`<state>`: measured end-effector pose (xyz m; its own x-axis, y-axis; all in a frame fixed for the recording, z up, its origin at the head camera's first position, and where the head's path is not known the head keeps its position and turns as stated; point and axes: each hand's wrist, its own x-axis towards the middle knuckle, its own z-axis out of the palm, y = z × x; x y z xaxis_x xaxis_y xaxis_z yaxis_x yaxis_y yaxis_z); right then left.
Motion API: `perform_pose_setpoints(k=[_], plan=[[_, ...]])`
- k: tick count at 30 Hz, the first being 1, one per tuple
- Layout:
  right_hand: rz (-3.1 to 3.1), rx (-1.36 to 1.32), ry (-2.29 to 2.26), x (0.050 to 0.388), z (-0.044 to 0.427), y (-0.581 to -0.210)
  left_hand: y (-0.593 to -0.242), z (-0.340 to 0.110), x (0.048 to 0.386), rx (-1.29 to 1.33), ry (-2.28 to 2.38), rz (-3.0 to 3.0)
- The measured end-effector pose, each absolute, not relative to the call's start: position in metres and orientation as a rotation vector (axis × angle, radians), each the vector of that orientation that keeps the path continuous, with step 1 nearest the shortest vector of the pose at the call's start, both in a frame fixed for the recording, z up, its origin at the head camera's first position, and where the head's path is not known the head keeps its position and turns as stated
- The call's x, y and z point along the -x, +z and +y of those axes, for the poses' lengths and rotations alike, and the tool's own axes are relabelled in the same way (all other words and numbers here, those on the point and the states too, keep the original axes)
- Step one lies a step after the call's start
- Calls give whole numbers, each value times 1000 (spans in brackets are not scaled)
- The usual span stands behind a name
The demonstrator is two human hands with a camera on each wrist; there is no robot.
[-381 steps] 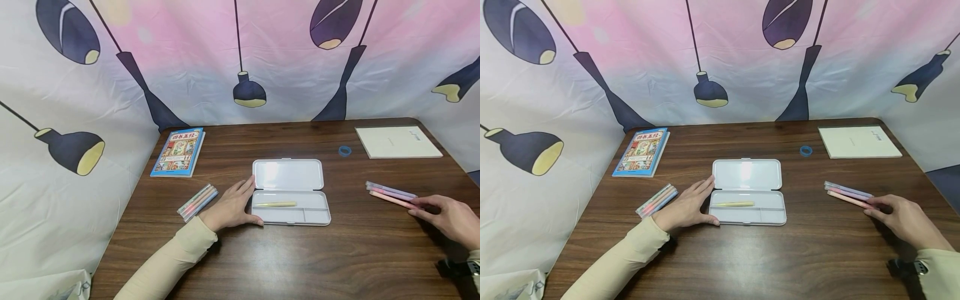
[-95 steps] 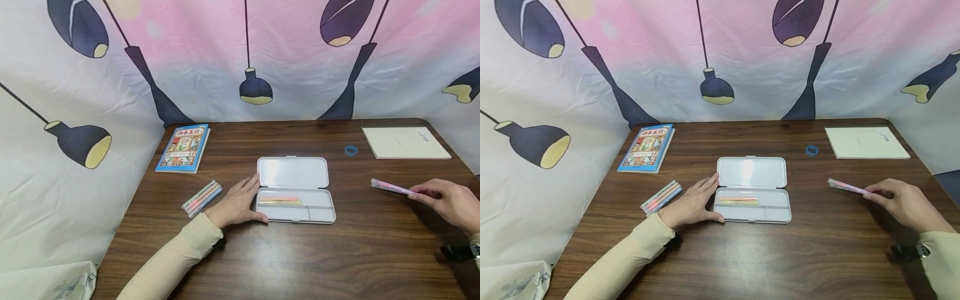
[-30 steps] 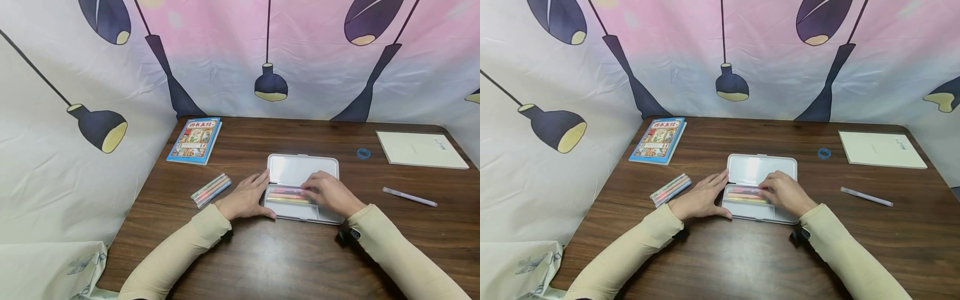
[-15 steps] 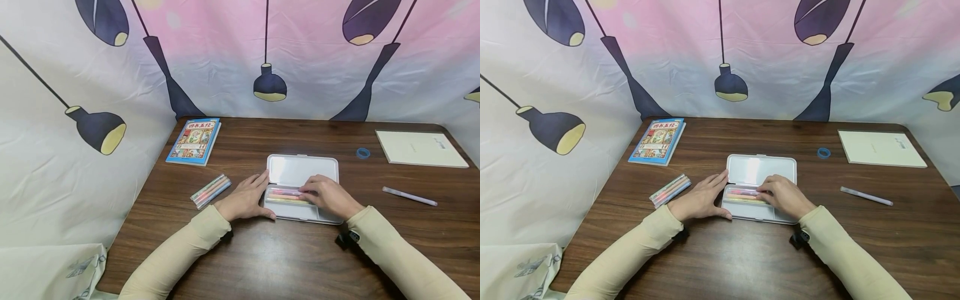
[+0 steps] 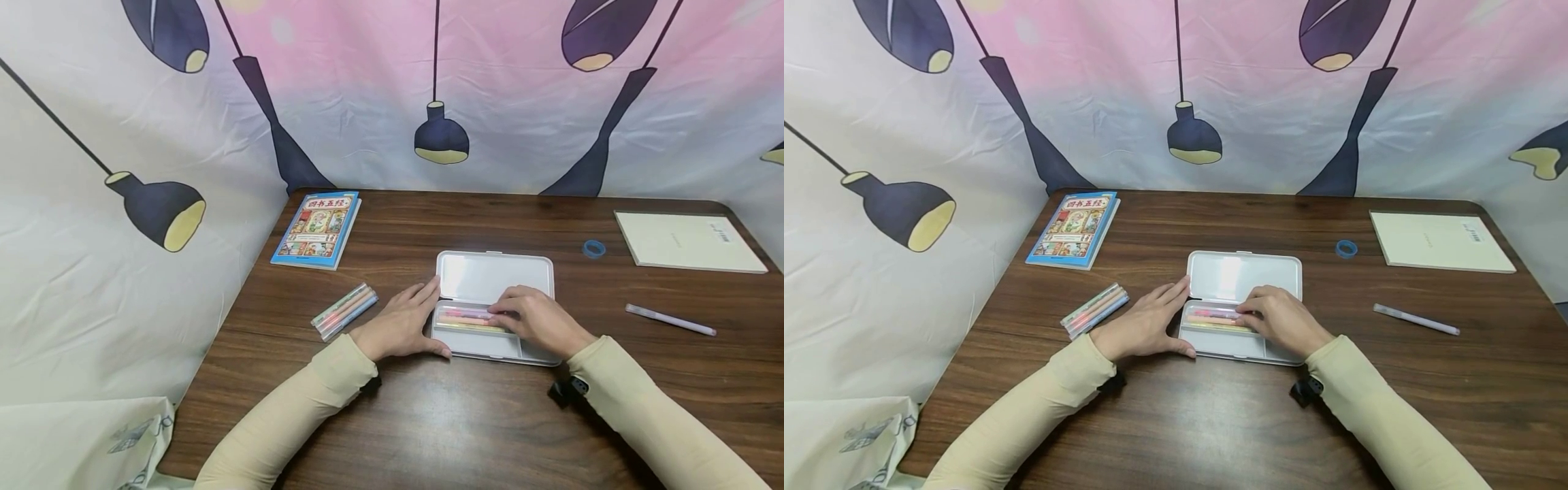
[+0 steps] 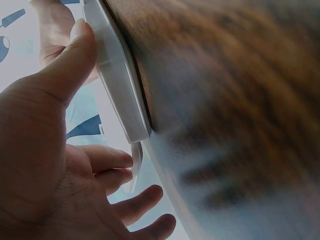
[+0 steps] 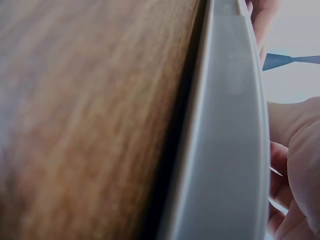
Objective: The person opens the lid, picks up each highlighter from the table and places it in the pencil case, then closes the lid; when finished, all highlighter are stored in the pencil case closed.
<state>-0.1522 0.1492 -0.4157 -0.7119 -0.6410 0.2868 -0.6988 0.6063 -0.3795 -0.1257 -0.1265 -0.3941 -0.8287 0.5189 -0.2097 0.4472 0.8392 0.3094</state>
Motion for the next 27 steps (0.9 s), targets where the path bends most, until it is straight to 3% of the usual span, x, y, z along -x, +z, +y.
perform_pose_setpoints(k=[27], plan=[[-2684, -1151, 755, 152, 155, -414, -392, -126, 125, -735, 347, 2722]])
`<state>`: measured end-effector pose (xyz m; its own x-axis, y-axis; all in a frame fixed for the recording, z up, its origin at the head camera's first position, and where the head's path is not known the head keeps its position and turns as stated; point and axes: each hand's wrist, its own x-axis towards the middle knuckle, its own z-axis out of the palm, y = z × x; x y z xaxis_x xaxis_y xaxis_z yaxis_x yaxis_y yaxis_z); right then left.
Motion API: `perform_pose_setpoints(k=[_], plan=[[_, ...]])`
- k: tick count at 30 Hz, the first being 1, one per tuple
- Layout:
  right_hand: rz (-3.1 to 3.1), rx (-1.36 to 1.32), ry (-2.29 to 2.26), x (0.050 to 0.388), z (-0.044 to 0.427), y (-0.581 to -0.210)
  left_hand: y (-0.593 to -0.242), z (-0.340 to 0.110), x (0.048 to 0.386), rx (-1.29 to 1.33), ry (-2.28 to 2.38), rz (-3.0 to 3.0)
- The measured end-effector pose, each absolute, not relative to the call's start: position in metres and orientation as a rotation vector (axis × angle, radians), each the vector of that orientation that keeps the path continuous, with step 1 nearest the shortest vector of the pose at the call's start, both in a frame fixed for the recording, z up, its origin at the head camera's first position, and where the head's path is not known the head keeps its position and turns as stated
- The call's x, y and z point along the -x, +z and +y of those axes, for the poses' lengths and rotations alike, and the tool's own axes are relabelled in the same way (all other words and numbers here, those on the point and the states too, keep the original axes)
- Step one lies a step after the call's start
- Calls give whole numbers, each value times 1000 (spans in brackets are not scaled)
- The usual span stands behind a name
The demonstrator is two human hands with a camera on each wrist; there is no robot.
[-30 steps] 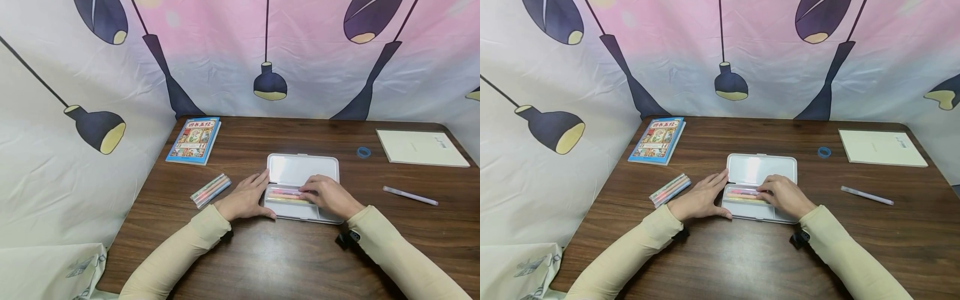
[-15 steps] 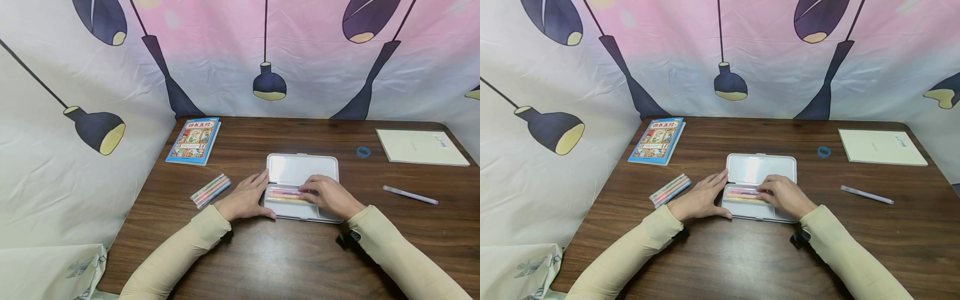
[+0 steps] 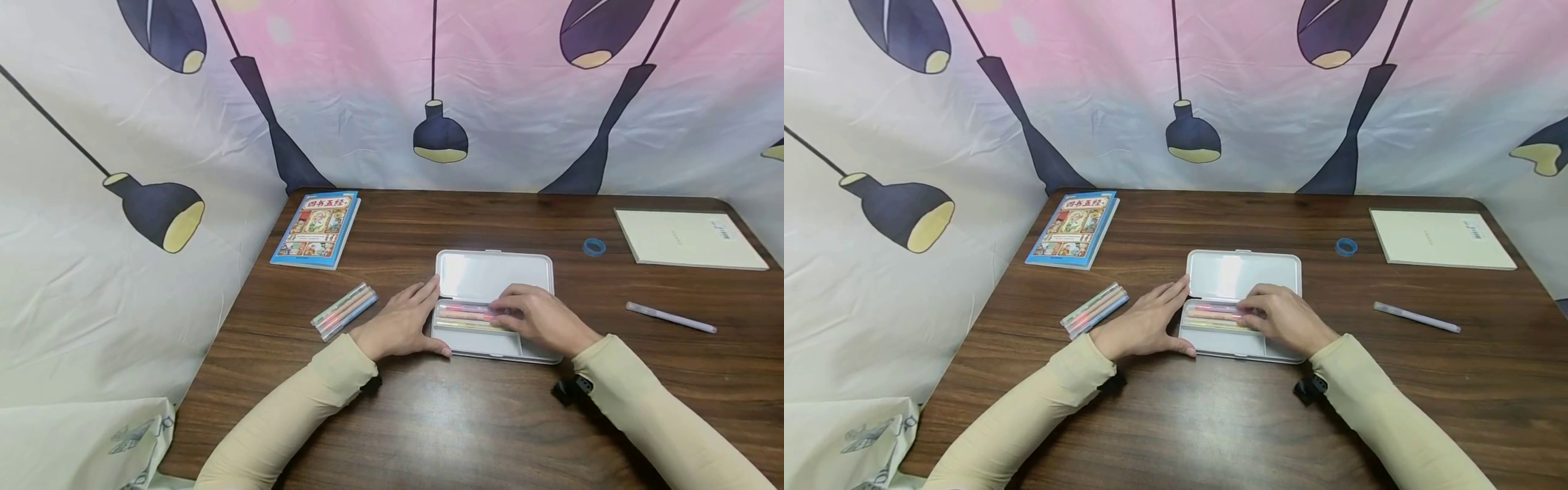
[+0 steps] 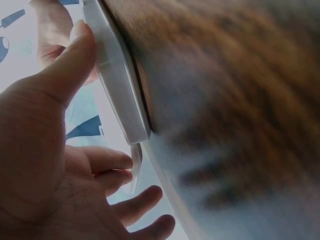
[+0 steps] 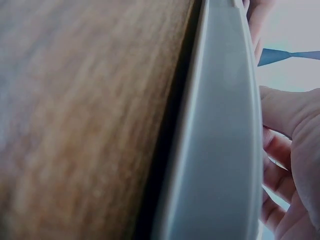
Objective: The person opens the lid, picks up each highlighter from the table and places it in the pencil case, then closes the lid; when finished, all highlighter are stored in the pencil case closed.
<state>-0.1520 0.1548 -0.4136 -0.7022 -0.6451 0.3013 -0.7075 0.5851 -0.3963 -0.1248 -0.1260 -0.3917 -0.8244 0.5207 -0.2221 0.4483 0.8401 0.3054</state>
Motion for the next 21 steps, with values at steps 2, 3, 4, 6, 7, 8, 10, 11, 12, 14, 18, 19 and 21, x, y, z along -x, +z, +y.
perform_pose_setpoints(k=[2, 3, 4, 6, 7, 8, 10, 11, 12, 14, 18, 19, 21], plan=[[-2678, -1156, 754, 152, 155, -414, -391, -126, 125, -734, 339, 2722], [-2675, -1159, 754, 151, 155, -414, -391, -125, 125, -733, 334, 2723], [-2671, -1162, 756, 151, 155, -414, -391, -125, 125, -732, 331, 2724], [-2668, -1166, 757, 151, 156, -414, -391, -125, 125, -733, 326, 2728], [-2669, -1167, 758, 151, 157, -413, -391, -125, 125, -733, 324, 2730], [-2672, -1165, 762, 151, 157, -413, -391, -125, 124, -734, 323, 2732], [-2684, -1157, 771, 150, 160, -412, -391, -125, 124, -734, 320, 2735], [-2691, -1152, 776, 150, 163, -412, -391, -125, 124, -734, 319, 2735], [-2696, -1147, 783, 149, 165, -412, -391, -125, 124, -733, 319, 2735], [-2707, -1125, 788, 148, 171, -411, -392, -124, 124, -735, 318, 2734], [-2694, -1067, 774, 146, 188, -407, -392, -124, 124, -740, 316, 2732], [-2689, -1041, 769, 146, 192, -405, -392, -124, 125, -740, 314, 2733], [-2685, -980, 755, 146, 203, -401, -391, -124, 125, -736, 316, 2734]])
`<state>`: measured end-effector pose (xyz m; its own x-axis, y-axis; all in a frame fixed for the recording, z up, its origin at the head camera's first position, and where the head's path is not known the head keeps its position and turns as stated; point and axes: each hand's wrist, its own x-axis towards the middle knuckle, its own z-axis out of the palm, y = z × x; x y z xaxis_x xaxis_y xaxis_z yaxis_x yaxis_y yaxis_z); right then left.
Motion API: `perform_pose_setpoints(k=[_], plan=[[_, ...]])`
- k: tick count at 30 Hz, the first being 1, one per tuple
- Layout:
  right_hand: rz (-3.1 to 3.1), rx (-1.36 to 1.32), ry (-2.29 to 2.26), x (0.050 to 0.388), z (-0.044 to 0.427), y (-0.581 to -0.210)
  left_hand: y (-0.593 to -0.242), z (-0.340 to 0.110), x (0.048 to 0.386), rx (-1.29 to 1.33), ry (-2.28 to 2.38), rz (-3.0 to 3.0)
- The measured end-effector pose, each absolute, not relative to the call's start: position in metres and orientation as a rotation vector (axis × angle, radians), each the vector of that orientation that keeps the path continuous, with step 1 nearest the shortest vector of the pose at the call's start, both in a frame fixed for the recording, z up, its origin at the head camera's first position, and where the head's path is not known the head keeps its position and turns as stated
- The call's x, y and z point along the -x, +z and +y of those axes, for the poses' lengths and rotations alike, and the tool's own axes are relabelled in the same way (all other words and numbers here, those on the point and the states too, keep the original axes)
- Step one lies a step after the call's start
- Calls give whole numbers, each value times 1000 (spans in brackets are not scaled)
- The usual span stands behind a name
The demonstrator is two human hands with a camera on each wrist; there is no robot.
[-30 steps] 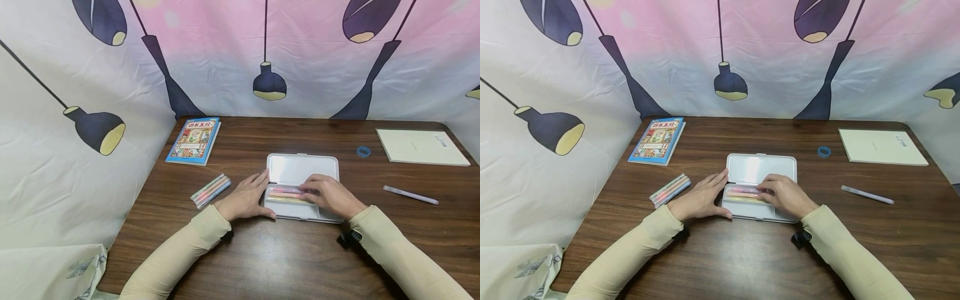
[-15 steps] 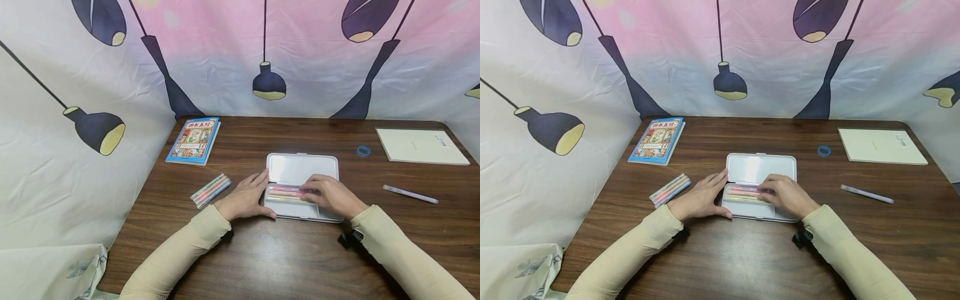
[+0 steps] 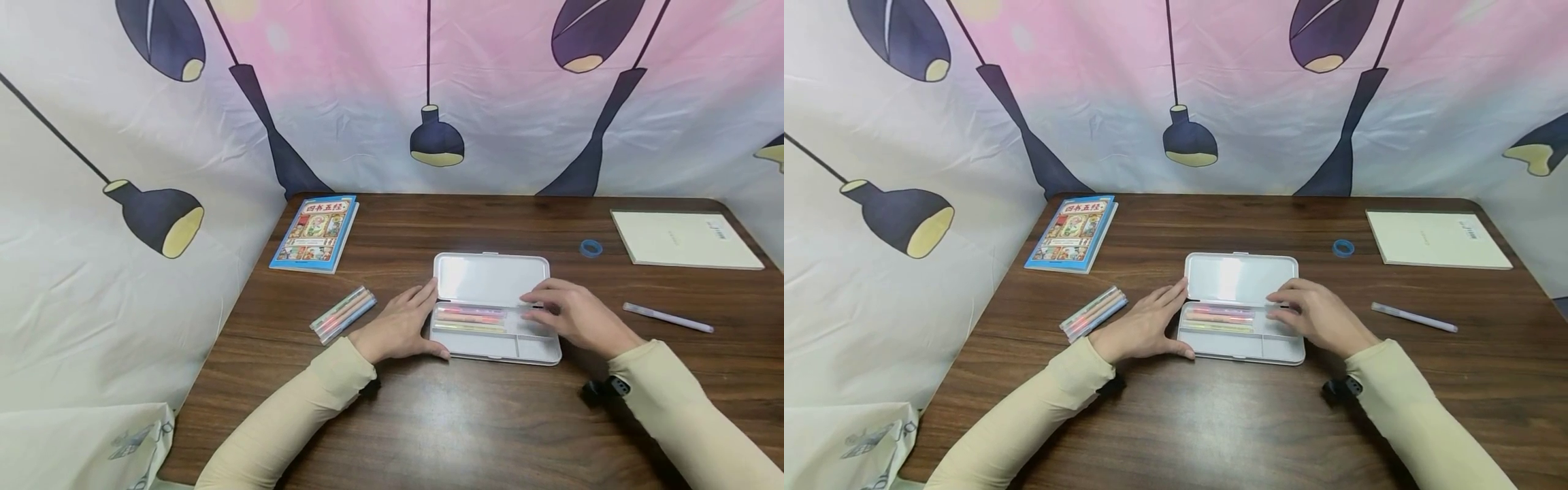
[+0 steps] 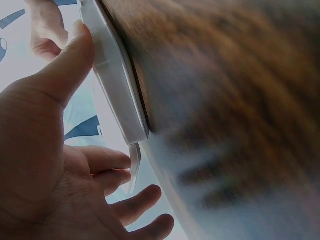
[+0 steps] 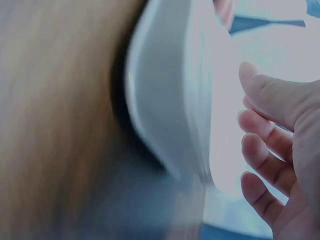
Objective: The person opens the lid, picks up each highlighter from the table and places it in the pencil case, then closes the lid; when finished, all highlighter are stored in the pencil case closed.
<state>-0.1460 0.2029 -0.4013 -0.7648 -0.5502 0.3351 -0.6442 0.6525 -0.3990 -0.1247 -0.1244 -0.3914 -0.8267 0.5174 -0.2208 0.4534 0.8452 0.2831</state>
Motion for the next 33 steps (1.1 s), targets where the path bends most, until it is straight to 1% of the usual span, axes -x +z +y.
perform_pose_setpoints(k=[4, 13, 21, 29, 33], plan=[[-2711, -846, 716, 144, 225, -394, -391, -125, 125, -728, 322, 2734], [-2588, -720, 660, 141, 293, -390, -392, -125, 123, -732, 321, 2726], [-2748, -455, 481, 132, 347, -391, -393, -127, 123, -733, 335, 2726], [-2675, -432, 429, 131, 379, -404, -393, -127, 123, -729, 328, 2735], [-2605, -428, 495, 132, 392, -415, -393, -127, 123, -731, 326, 2740]])
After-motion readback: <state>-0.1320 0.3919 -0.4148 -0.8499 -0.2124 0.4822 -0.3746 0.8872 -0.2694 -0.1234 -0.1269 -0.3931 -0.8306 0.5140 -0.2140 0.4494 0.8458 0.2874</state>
